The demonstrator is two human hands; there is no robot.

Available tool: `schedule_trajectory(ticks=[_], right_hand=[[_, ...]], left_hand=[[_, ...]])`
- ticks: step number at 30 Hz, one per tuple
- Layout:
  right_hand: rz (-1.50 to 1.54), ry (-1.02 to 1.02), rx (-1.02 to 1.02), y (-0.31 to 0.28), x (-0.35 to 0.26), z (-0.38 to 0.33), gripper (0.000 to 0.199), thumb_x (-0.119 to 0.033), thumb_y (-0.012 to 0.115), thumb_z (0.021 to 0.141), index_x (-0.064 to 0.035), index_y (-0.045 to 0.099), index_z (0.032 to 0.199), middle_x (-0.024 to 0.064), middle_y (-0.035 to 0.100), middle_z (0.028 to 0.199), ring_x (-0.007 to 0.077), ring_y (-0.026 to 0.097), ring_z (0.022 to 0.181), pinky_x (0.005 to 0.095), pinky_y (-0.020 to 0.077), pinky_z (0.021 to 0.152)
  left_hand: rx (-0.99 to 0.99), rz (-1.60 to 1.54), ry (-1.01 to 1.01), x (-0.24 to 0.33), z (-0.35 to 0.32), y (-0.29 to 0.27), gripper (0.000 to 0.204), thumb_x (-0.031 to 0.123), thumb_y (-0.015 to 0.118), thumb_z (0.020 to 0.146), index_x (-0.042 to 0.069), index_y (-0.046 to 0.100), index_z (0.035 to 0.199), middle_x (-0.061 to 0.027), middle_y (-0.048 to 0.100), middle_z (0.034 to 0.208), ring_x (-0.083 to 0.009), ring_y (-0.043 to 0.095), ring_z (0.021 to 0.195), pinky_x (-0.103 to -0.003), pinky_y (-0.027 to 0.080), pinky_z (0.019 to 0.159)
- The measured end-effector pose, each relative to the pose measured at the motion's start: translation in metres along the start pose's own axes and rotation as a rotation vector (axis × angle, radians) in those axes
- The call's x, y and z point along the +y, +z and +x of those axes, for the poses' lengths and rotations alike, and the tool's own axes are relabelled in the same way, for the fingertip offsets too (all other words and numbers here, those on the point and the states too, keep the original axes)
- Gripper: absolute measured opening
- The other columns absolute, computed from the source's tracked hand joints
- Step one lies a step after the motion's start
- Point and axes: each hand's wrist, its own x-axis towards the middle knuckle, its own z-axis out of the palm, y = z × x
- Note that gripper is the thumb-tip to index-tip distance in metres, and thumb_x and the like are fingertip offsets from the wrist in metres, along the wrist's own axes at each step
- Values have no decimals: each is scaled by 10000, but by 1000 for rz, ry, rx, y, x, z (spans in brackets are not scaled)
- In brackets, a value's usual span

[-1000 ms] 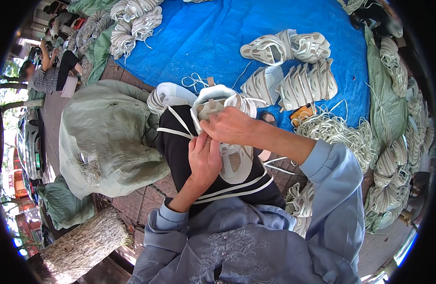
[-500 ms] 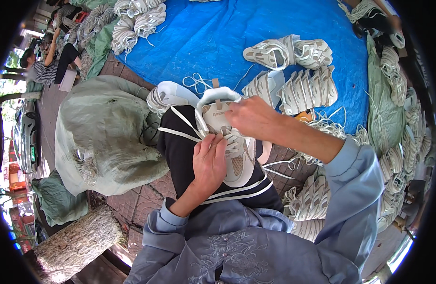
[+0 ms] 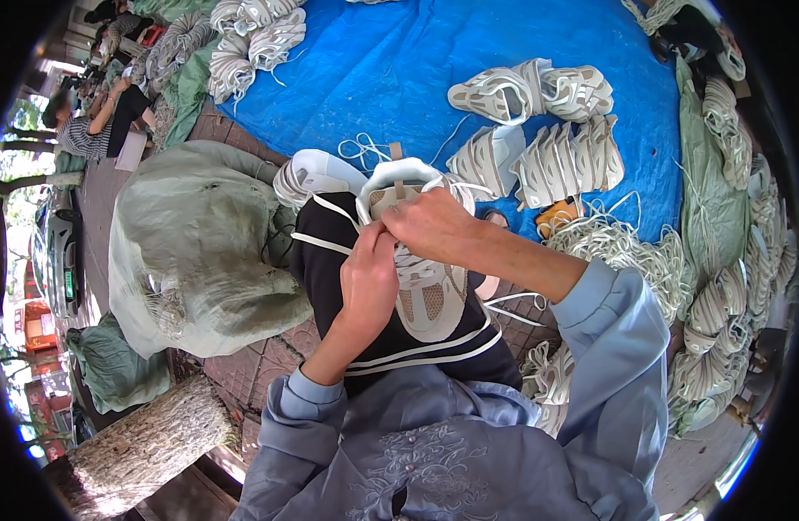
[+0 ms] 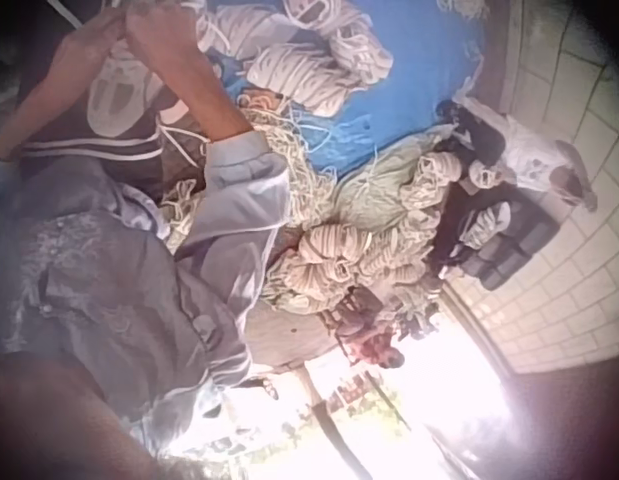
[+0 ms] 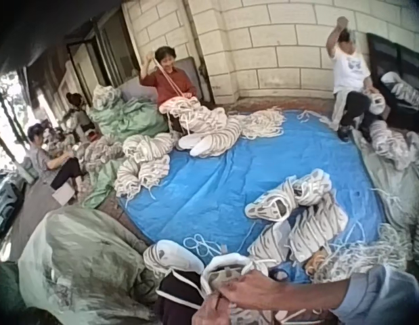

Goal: The person threads a long white shoelace through the eyelets of a white Reebok sneaker held on their lap. They repeatedly pull the lace through the holes and adjust the tension, working on a single shoe while surrounded by piles of similar shoes and laces.

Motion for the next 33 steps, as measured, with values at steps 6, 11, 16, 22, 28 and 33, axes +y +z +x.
schedule_trajectory(ticks=[6,11,16,22,28,33], right_hand=[[12,-4,172,3,1,-11,117,-69,569,634,-46,516,735,58,556,637,214,605,602,323,466,467],[-10,66,185,10,-2,-16,118,-84,568,638,-45,515,736,62,553,637,222,598,571,321,465,465],[121,123,168,21,8,-9,134,-95,575,658,-32,514,760,84,564,651,250,595,563,338,473,480],[214,106,162,10,14,-3,124,-73,572,665,-28,518,768,108,582,664,272,599,582,349,479,487],[108,-89,104,-6,10,8,129,-42,556,648,16,545,762,137,585,600,274,605,534,364,478,459],[-176,-319,-79,-35,10,8,89,-42,549,659,24,544,719,131,584,594,245,607,529,341,476,442]], left_hand=[[-15,328,229,-5,12,0,123,82,552,576,30,550,688,-59,462,712,-203,437,715,-311,364,603],[-120,454,380,-5,23,-1,84,87,555,557,39,547,625,-52,439,639,-203,431,702,-318,326,603],[-295,591,530,-4,35,-4,115,91,562,560,25,593,649,-60,486,642,-200,442,710,-325,312,632],[-436,632,630,-5,50,-14,120,92,563,576,26,601,668,-72,517,663,-204,459,732,-317,315,638],[-377,766,787,-30,62,-55,123,125,554,595,43,540,685,-51,461,652,-186,432,699,-310,320,637],[-360,896,632,-83,62,-105,131,102,547,573,61,474,673,-66,442,661,-206,434,700,-321,353,632]])
